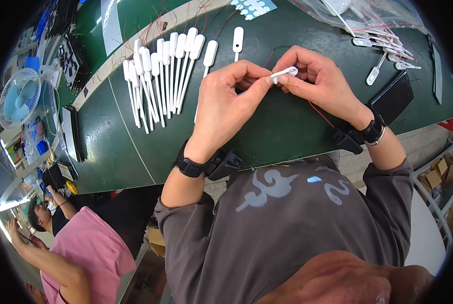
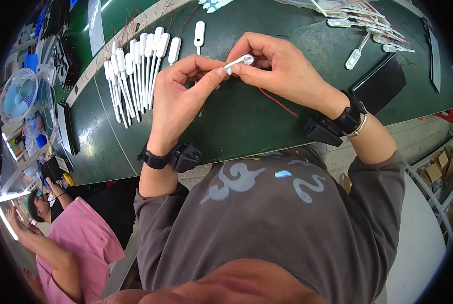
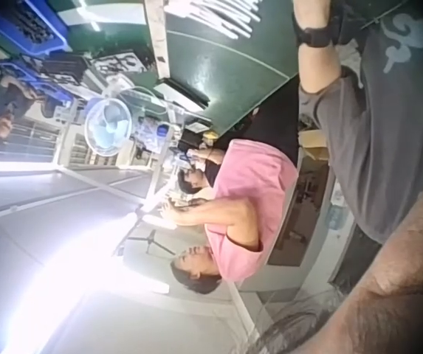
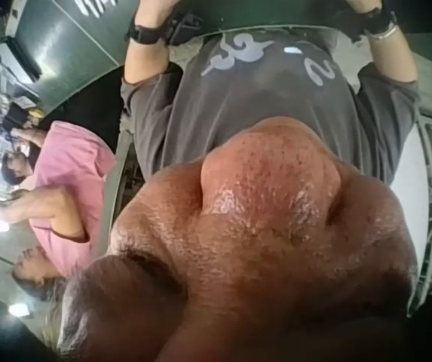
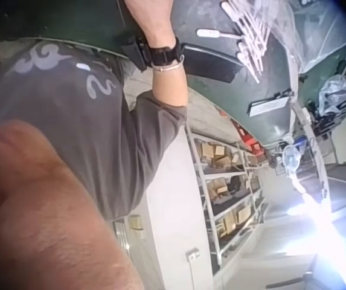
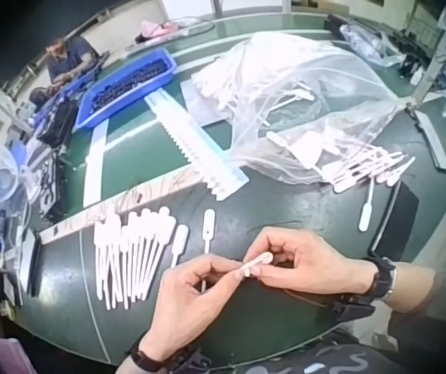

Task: The person picks up a white plastic housing and a white plastic stem, fits the stem into the housing, and then threads a wire through the assembly.

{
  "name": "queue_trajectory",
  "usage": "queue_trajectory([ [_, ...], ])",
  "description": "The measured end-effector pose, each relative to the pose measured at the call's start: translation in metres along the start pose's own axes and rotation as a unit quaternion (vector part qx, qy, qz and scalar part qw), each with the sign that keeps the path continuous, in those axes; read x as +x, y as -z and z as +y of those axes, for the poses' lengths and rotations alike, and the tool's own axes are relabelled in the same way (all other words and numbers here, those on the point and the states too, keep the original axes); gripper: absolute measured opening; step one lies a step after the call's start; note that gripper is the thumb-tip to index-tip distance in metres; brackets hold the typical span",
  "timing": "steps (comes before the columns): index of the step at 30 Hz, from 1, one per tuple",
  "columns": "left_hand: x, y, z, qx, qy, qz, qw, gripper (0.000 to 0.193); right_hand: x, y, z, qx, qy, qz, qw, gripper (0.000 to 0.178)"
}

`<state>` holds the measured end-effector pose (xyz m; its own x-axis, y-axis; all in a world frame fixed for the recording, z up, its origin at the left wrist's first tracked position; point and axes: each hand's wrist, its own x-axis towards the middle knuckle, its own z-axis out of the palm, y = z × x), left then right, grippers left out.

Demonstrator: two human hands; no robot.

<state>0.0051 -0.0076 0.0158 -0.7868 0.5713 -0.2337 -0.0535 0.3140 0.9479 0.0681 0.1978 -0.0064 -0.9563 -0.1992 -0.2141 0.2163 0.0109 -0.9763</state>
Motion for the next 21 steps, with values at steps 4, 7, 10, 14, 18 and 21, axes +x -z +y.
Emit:
queue_trajectory([
  [4, 0.0001, -0.0013, 0.0016, -0.024, 0.012, -0.012, 1.0, 0.013, 0.002, 0.0009, 0.002, 0.055, -0.004, -0.014, 0.998, 0.015],
  [7, 0.0001, -0.0012, 0.0001, -0.029, 0.013, -0.017, 0.999, 0.014, 0.0014, 0.0014, 0.0011, 0.057, -0.014, -0.013, 0.998, 0.015],
  [10, 0.0, -0.0004, -0.001, -0.036, 0.017, -0.024, 0.999, 0.014, 0.0014, 0.002, 0.0005, 0.058, -0.012, -0.018, 0.998, 0.015],
  [14, -0.001, -0.0009, 0.0016, -0.042, 0.023, -0.023, 0.999, 0.013, 0.0013, 0.0015, 0.0016, 0.056, -0.009, -0.021, 0.998, 0.015],
  [18, 0.0008, -0.0013, 0.0016, -0.031, 0.022, -0.026, 0.999, 0.013, 0.0009, 0.0006, 0.0031, 0.059, -0.006, -0.015, 0.998, 0.014],
  [21, -0.0002, -0.0033, 0.0005, -0.005, 0.005, -0.008, 1.0, 0.014, 0.0011, 0.0011, 0.0034, 0.055, -0.006, -0.017, 0.998, 0.013],
])
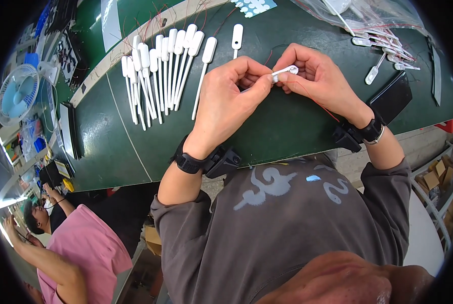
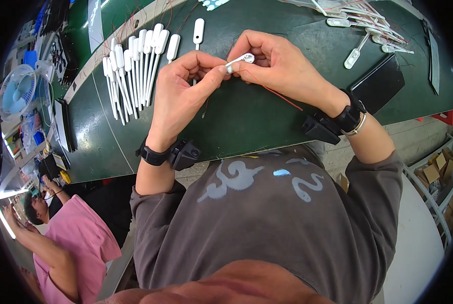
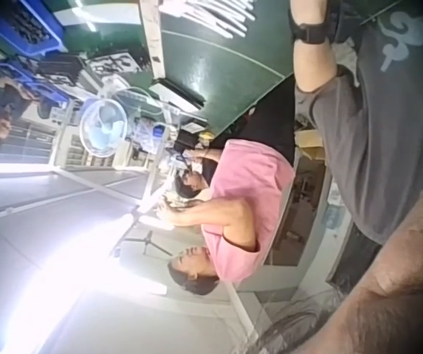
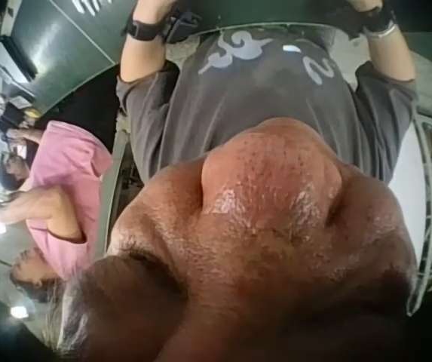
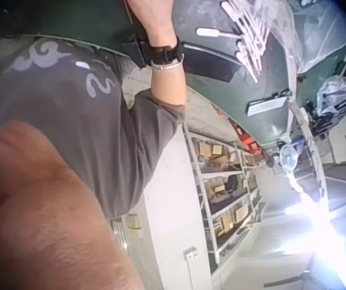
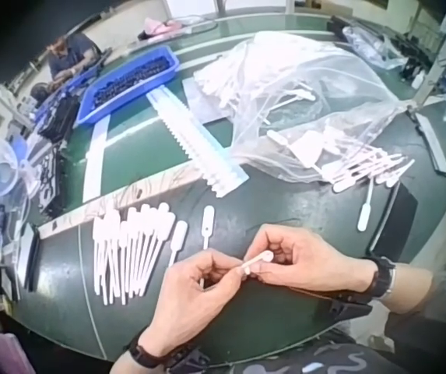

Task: The person picks up a white plastic housing and a white plastic stem, fits the stem into the housing, and then threads a wire through the assembly.

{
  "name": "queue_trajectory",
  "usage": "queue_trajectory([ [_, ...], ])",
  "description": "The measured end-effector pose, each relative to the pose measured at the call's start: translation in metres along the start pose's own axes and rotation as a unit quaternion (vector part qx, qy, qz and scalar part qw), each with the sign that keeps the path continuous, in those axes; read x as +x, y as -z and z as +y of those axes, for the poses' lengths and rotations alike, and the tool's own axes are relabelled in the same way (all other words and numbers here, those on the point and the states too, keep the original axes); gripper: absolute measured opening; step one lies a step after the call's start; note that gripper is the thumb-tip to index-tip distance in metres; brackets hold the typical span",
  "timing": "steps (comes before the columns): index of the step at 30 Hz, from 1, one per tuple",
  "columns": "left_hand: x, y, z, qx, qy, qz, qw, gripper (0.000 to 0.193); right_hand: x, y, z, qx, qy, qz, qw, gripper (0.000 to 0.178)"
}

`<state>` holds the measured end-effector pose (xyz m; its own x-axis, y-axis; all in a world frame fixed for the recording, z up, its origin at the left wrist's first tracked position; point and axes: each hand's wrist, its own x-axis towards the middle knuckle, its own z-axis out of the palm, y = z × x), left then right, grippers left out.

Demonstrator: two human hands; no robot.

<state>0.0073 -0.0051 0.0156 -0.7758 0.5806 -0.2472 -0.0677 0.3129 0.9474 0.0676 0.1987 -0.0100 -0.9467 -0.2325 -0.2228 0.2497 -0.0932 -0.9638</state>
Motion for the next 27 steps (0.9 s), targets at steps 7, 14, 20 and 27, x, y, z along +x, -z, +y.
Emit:
queue_trajectory([
  [7, 0.003, -0.001, -0.002, -0.029, 0.025, -0.022, 0.999, 0.015, 0.0, 0.004, 0.0, -0.034, -0.001, -0.013, 0.999, 0.011],
  [14, 0.003, 0.003, -0.001, -0.088, 0.044, -0.053, 0.994, 0.019, 0.002, 0.002, -0.006, 0.001, -0.038, 0.002, 0.999, 0.014],
  [20, 0.004, 0.005, -0.004, -0.092, 0.019, -0.05, 0.994, 0.024, 0.001, 0.001, -0.01, 0.01, -0.039, 0.01, 0.999, 0.016],
  [27, 0.005, 0.011, -0.003, 0.053, -0.133, 0.142, 0.979, 0.017, 0.003, 0.007, -0.014, 0.031, -0.036, 0.04, 0.998, 0.02],
])
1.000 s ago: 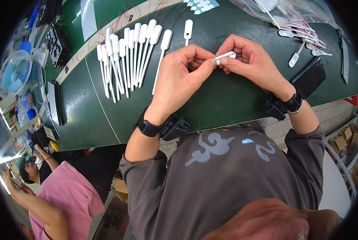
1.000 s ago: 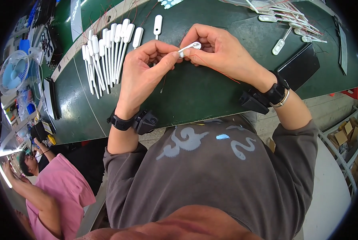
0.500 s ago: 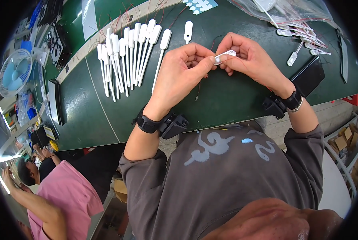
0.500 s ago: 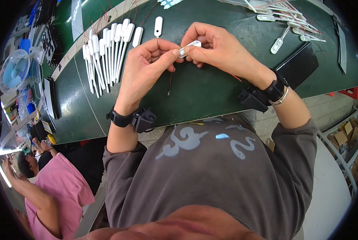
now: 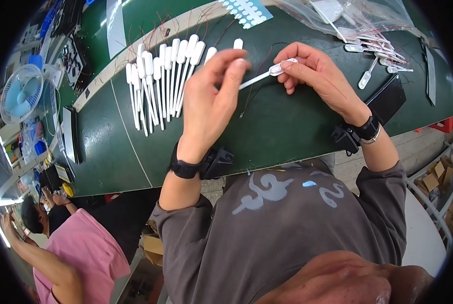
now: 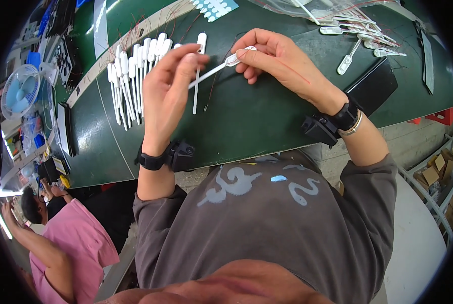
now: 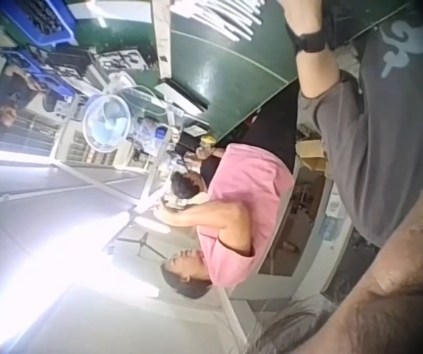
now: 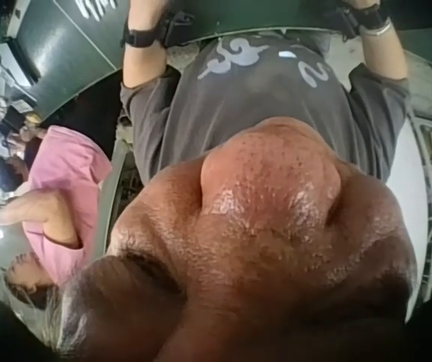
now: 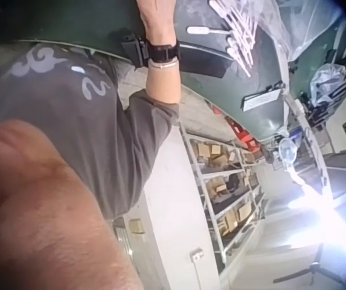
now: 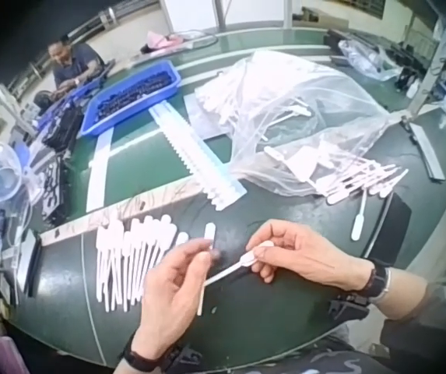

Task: The person picks up a white plastic housing and a white plastic stem, fits the stem into the housing, and then threads a wire through the assembly.

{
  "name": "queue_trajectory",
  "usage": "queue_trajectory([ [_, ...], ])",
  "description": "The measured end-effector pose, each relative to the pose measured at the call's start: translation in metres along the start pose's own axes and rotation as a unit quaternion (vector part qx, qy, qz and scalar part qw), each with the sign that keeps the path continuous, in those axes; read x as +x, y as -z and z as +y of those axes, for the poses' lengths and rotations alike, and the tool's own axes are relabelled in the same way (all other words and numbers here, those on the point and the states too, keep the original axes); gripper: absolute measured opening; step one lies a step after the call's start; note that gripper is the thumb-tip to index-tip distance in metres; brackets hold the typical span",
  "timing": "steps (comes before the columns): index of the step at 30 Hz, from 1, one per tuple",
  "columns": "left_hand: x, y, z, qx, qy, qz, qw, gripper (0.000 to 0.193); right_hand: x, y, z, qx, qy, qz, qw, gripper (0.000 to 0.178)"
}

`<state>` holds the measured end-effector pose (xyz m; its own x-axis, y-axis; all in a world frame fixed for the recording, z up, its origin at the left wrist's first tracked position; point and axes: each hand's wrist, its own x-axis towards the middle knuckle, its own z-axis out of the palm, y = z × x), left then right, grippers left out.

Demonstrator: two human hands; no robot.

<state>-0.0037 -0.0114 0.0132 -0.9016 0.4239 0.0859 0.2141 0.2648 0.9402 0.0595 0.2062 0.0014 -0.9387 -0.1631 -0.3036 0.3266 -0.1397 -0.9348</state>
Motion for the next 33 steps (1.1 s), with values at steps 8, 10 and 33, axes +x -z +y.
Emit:
queue_trajectory([
  [8, -0.008, 0.001, 0.004, 0.188, -0.219, 0.097, 0.952, 0.009, -0.002, 0.012, -0.005, 0.054, 0.053, 0.106, 0.992, 0.024],
  [10, -0.01, -0.002, 0.005, 0.211, -0.22, 0.076, 0.949, 0.01, -0.003, 0.014, -0.005, 0.054, 0.064, 0.114, 0.99, 0.025],
  [33, -0.001, 0.009, 0.009, -0.312, 0.192, -0.139, 0.92, 0.026, -0.002, 0.015, -0.004, -0.022, 0.138, 0.111, 0.984, 0.024],
])
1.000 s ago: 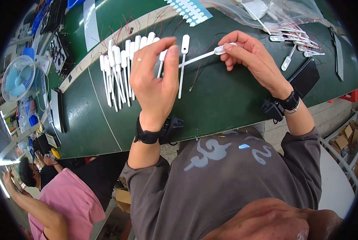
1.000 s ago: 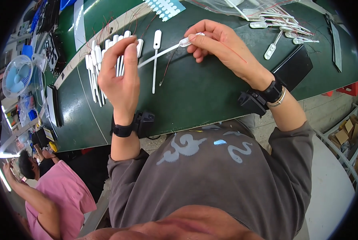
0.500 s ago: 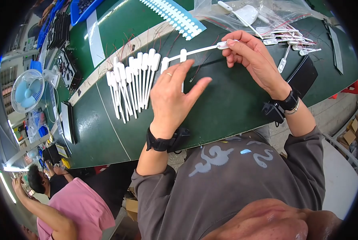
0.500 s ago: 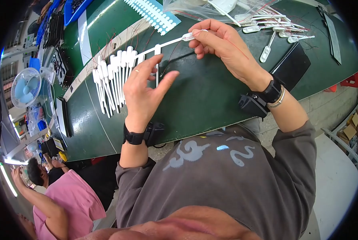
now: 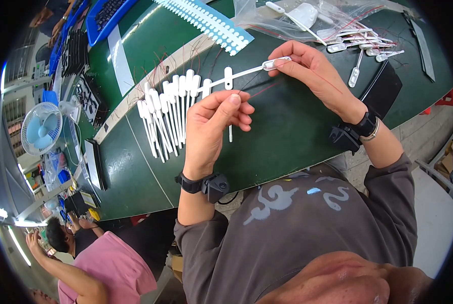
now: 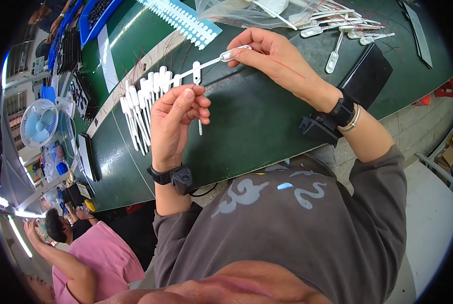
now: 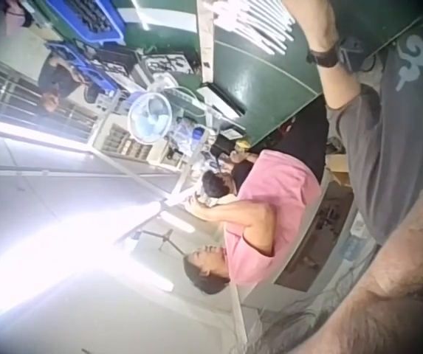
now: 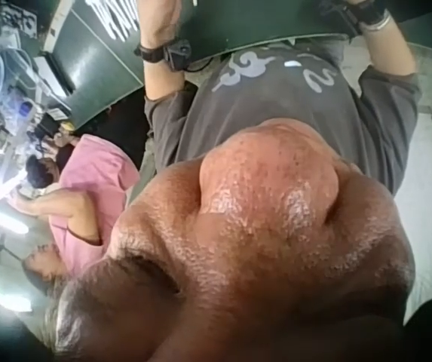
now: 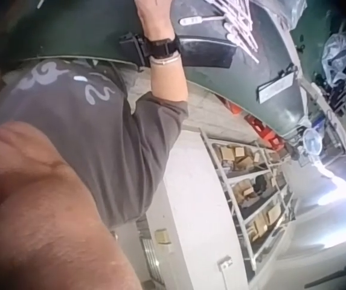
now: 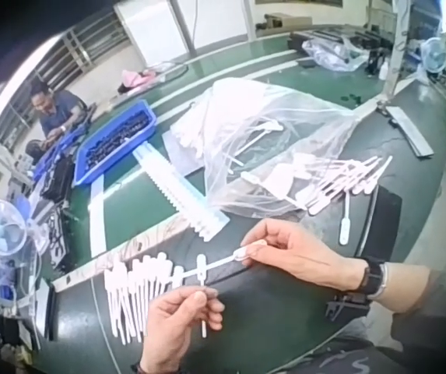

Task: The person picks up a white plastic housing and a white plastic stem, fits the stem into the housing, and then threads a wire through the assembly.

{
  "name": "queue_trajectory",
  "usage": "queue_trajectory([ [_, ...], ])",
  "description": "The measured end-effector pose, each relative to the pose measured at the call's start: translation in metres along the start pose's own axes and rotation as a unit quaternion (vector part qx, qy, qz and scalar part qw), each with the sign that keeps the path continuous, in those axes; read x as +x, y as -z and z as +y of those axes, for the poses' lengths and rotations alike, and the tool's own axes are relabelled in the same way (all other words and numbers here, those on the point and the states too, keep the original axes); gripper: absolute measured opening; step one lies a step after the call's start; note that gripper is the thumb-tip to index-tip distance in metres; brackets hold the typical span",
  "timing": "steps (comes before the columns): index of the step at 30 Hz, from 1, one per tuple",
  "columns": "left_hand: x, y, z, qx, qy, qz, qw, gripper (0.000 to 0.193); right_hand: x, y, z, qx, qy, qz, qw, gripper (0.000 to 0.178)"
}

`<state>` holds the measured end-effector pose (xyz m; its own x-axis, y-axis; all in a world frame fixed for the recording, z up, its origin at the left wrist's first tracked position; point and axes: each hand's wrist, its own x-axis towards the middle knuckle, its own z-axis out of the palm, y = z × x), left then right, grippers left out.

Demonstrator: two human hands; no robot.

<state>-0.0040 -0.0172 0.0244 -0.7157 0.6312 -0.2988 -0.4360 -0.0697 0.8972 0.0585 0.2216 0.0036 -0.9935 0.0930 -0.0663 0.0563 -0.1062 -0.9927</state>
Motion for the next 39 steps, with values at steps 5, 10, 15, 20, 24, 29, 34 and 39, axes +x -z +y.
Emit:
queue_trajectory([
  [5, -0.001, 0.002, 0.004, -0.041, 0.007, -0.027, 0.999, 0.027, -0.002, -0.003, 0.002, 0.016, -0.02, -0.034, 0.999, 0.023],
  [10, -0.006, -0.005, 0.012, 0.02, -0.013, 0.025, 0.999, 0.026, -0.003, -0.005, 0.0, 0.04, -0.079, -0.064, 0.994, 0.023],
  [15, -0.011, -0.012, 0.01, 0.208, -0.083, 0.121, 0.967, 0.024, -0.003, -0.004, -0.004, 0.033, -0.114, -0.078, 0.99, 0.024],
  [20, -0.007, -0.013, -0.003, 0.609, -0.288, 0.187, 0.715, 0.027, -0.001, -0.002, 0.0, 0.01, -0.099, -0.087, 0.991, 0.024],
  [24, 0.0, -0.012, 0.007, 0.712, -0.422, 0.204, 0.523, 0.028, -0.001, -0.003, 0.004, -0.011, -0.1, -0.083, 0.991, 0.023],
  [29, 0.009, -0.015, -0.014, 0.613, -0.434, 0.094, 0.654, 0.025, -0.003, -0.009, 0.006, -0.009, -0.111, -0.101, 0.989, 0.022],
  [34, 0.013, 0.0, -0.016, 0.546, -0.331, 0.026, 0.769, 0.02, -0.004, -0.009, 0.003, -0.031, -0.124, -0.12, 0.985, 0.022],
  [39, 0.005, -0.005, -0.014, 0.547, -0.282, 0.027, 0.788, 0.015, -0.006, -0.01, 0.004, -0.017, -0.123, -0.125, 0.984, 0.022],
])
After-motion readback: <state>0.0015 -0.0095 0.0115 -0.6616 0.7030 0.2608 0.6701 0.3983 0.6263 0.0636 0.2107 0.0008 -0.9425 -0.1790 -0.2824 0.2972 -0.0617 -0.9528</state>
